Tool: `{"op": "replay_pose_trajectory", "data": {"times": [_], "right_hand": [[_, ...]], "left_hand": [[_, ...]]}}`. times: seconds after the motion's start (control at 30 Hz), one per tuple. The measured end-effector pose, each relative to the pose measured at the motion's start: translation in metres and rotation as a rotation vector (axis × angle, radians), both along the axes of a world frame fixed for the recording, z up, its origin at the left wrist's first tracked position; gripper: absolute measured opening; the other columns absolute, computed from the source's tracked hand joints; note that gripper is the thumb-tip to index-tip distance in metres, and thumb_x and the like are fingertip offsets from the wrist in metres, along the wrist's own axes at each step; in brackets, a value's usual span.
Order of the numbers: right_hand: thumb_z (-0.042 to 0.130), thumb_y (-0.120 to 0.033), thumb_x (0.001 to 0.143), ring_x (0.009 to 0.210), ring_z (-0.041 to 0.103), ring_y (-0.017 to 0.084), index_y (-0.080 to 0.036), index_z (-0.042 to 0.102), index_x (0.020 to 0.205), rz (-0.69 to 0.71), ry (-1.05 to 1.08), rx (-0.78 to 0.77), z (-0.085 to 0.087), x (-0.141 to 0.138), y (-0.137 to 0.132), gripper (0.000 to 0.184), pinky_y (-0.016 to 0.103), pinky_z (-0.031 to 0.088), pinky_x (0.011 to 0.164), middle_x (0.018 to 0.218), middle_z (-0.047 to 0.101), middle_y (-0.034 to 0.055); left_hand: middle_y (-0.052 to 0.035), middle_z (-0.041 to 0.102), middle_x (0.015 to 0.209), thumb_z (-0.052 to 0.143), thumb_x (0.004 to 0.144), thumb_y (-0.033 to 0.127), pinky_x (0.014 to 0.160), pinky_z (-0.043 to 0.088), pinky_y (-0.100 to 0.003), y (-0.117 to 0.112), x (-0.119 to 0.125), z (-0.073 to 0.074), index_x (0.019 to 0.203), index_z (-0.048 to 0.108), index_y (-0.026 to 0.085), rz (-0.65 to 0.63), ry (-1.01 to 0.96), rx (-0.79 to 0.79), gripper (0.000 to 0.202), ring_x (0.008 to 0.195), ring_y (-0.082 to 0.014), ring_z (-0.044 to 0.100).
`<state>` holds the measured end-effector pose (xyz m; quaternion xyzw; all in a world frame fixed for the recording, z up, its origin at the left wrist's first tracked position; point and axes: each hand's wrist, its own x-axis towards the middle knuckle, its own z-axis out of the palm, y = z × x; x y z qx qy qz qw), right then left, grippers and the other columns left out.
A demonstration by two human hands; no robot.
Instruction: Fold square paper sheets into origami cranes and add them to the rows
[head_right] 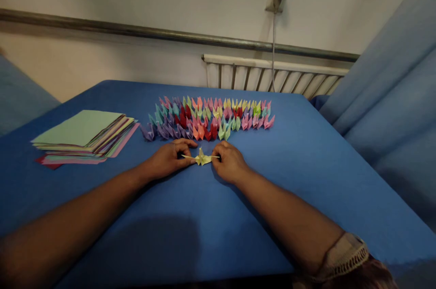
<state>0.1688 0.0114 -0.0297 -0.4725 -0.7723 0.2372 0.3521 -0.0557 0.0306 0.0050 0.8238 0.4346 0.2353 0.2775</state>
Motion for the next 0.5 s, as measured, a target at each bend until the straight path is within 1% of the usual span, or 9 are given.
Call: {"op": "replay_pose_trajectory", "data": {"times": [0.07, 0.17, 0.27, 0.33, 0.43, 0.5], "right_hand": [[0.059, -0.013, 0.079, 0.08, 0.057, 0.014, -0.019, 0.06, 0.075, -0.011, 0.066, -0.016, 0.0, -0.001, 0.001, 0.008, 0.029, 0.046, 0.074, 0.085, 0.061, 0.0018], [0.063, -0.018, 0.08, 0.074, 0.058, 0.013, -0.019, 0.064, 0.083, 0.017, 0.172, -0.055, -0.002, -0.004, 0.001, 0.003, 0.027, 0.046, 0.069, 0.082, 0.06, 0.0007], [0.067, -0.022, 0.079, 0.071, 0.058, 0.012, -0.02, 0.065, 0.097, 0.043, 0.232, -0.091, -0.004, -0.006, 0.0, 0.018, 0.026, 0.046, 0.067, 0.083, 0.061, 0.0], [0.068, -0.022, 0.078, 0.071, 0.057, 0.011, -0.021, 0.064, 0.102, 0.057, 0.257, -0.103, -0.003, -0.006, -0.001, 0.024, 0.025, 0.046, 0.067, 0.086, 0.062, 0.0004], [0.063, -0.018, 0.08, 0.073, 0.058, 0.011, -0.02, 0.063, 0.103, 0.113, 0.28, -0.091, 0.005, -0.006, -0.006, 0.023, 0.026, 0.046, 0.068, 0.09, 0.062, 0.0014], [0.062, -0.017, 0.08, 0.075, 0.058, 0.012, -0.02, 0.062, 0.104, 0.148, 0.265, -0.072, 0.01, -0.006, -0.01, 0.024, 0.026, 0.047, 0.07, 0.09, 0.062, 0.0017]], "left_hand": [[-0.0081, 0.066, 0.11, 0.068, 0.075, 0.034, 0.093, 0.047, -0.04, -0.002, 0.002, 0.003, 0.066, 0.063, 0.018, 0.018, -0.069, 0.002, 0.019, 0.102, -0.0224, 0.062], [-0.0071, 0.067, 0.107, 0.067, 0.076, 0.032, 0.092, 0.048, -0.038, -0.005, 0.006, 0.005, 0.07, 0.063, 0.018, 0.027, -0.122, 0.022, 0.016, 0.099, -0.0207, 0.063], [-0.0062, 0.066, 0.107, 0.067, 0.075, 0.028, 0.093, 0.047, -0.038, -0.008, 0.009, 0.006, 0.07, 0.062, 0.018, -0.003, -0.105, 0.079, 0.012, 0.1, -0.0208, 0.062], [-0.0055, 0.066, 0.107, 0.067, 0.074, 0.025, 0.093, 0.046, -0.038, -0.011, 0.01, 0.005, 0.072, 0.061, 0.018, -0.032, -0.07, 0.132, 0.009, 0.101, -0.0212, 0.062], [-0.0048, 0.066, 0.106, 0.065, 0.076, 0.022, 0.092, 0.045, -0.038, -0.014, 0.011, 0.006, 0.074, 0.059, 0.019, -0.046, -0.03, 0.21, 0.007, 0.101, -0.0212, 0.061], [-0.0049, 0.066, 0.104, 0.065, 0.076, 0.022, 0.091, 0.045, -0.038, -0.016, 0.011, 0.007, 0.073, 0.058, 0.019, -0.043, -0.015, 0.234, 0.008, 0.1, -0.0211, 0.061]]}}
